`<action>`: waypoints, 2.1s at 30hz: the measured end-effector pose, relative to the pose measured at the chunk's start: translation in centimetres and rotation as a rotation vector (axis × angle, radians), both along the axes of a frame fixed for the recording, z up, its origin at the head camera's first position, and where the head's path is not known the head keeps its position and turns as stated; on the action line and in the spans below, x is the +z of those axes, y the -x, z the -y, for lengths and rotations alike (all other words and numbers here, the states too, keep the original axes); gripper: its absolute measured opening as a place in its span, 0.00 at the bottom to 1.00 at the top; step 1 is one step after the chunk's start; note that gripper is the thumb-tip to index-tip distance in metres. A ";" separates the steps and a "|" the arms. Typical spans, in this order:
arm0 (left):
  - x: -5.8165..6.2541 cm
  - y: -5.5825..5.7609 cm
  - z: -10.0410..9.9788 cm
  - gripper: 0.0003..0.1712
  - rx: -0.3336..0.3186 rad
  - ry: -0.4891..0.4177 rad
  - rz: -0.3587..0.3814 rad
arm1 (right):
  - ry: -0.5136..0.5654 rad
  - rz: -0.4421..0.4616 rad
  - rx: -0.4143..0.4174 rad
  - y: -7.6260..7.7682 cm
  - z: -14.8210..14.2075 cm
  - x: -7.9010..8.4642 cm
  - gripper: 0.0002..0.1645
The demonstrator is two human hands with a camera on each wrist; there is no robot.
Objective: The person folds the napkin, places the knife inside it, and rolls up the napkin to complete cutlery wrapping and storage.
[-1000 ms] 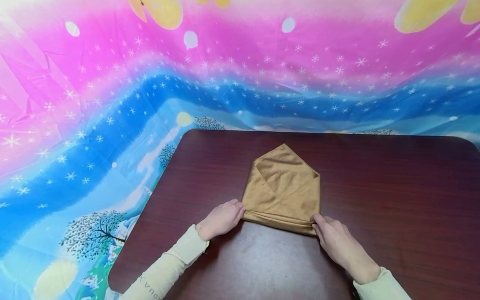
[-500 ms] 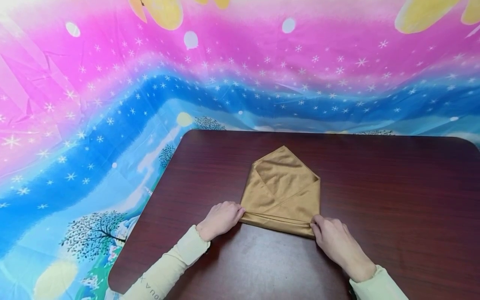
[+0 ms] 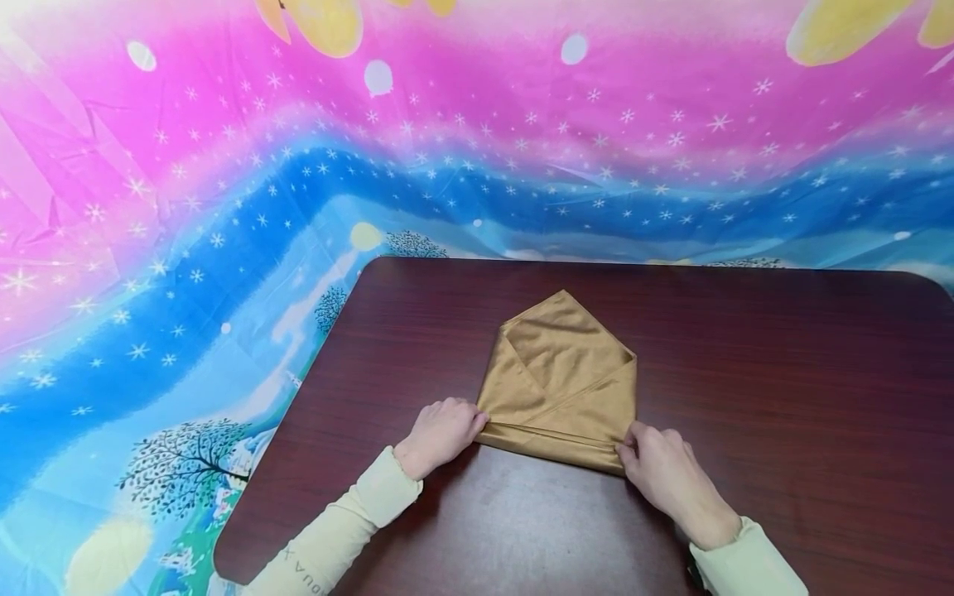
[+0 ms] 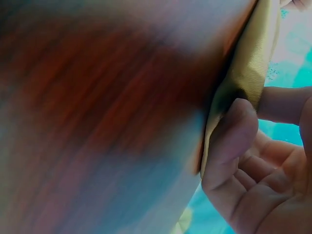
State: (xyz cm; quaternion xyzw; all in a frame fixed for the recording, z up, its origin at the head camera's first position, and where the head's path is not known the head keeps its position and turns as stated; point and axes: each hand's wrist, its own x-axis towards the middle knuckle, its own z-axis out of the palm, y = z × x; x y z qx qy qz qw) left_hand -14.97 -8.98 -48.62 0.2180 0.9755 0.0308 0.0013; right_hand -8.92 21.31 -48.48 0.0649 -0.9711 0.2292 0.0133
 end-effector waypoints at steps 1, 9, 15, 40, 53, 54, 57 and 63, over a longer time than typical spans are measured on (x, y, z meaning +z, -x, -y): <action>0.0 0.0 -0.1 0.24 0.004 0.001 -0.008 | -0.001 0.011 -0.002 0.0 0.0 0.0 0.08; -0.4 -0.1 -0.4 0.20 -0.010 0.026 -0.144 | -0.026 0.041 0.006 0.3 0.1 0.2 0.09; -0.6 -0.3 -0.6 0.18 -0.045 0.090 -0.279 | -0.081 -0.032 0.043 0.3 0.4 0.1 0.11; -1.0 -0.2 -1.2 0.11 -0.058 0.133 -0.369 | -0.202 -0.318 0.259 0.1 2.5 0.3 0.13; -0.5 -0.4 -1.6 0.06 -0.213 -0.004 -0.329 | -0.178 -0.237 0.159 0.4 3.8 0.5 0.15; -0.4 -0.5 -1.7 0.07 -0.252 -0.016 -0.324 | -0.167 -0.238 0.168 0.5 3.9 0.4 0.15; 0.0 -0.9 -1.8 0.10 -0.371 -0.018 -0.327 | -0.149 -0.252 0.189 0.6 4.1 0.3 0.15; 0.0 -2.1 -2.0 0.05 -0.545 0.074 -0.363 | -0.145 -0.254 0.182 0.5 4.2 -0.1 0.16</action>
